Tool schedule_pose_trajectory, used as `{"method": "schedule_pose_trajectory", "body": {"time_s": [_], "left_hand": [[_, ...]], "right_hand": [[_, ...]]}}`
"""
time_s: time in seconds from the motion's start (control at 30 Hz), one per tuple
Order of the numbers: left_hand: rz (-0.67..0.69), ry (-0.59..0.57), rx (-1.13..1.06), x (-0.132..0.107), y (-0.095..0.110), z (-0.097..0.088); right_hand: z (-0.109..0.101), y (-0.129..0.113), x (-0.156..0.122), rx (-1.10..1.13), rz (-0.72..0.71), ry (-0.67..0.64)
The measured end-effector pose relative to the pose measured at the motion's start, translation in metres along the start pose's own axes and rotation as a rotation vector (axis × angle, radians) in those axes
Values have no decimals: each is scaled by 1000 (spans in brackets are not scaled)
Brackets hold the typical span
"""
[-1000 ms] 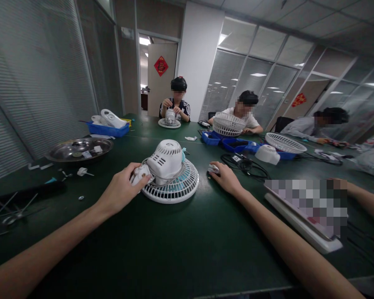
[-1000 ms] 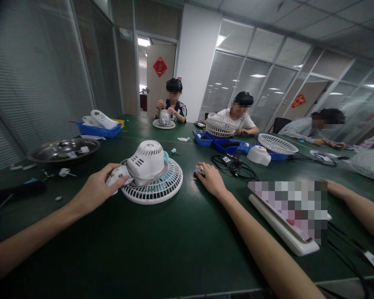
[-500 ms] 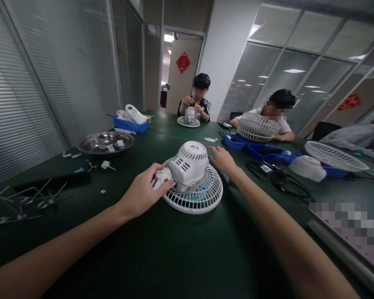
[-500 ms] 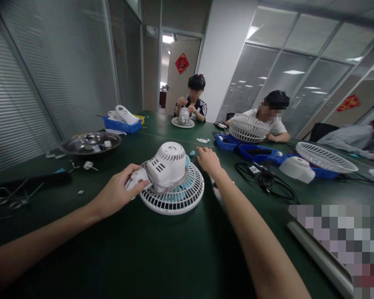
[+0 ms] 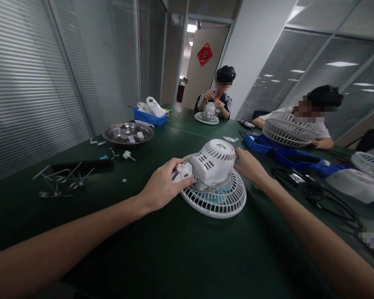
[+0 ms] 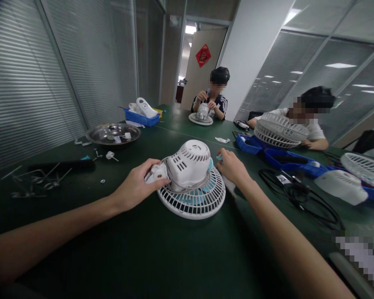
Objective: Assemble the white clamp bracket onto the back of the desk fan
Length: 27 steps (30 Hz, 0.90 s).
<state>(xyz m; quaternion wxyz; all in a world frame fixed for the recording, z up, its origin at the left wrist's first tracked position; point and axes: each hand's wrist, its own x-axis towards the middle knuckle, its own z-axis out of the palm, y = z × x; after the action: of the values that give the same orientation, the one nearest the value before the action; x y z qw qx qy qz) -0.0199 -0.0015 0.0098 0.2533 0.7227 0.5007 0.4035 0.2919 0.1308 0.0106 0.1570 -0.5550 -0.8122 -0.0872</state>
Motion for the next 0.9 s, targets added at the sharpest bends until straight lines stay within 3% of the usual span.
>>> {"method": "schedule_pose_trajectory", "body": {"time_s": [0.07,0.13,0.2,0.3,0.43,0.63,0.73,0.83,0.9], "left_hand": [[27,8,70,2,-1,-1],[50,22,120,4,-1,-2],[36,57,118,5,1,-2],[-12,150,72,5,3,-3],[-38,297,54,2,-1,-4],[-42,244,129,-5,-5,-2],[22,220,116,-7,-3,-1],[7,201,102,-7,-3,-1],[-21,203,108,-4,-5,-3]], "right_hand": [[-9,0,-25,23,11,117],[-17,0,-54,85,38,358],[-24,3,-82,114,53,519],[-32,13,-114,179,134,619],[-37,32,-136,341,330,686],[-39,38,-148,77,267,512],[-36,27,-148,-67,309,294],[-31,20,-145,-171,446,29],[-29,20,-143,-215,514,-69]]}}
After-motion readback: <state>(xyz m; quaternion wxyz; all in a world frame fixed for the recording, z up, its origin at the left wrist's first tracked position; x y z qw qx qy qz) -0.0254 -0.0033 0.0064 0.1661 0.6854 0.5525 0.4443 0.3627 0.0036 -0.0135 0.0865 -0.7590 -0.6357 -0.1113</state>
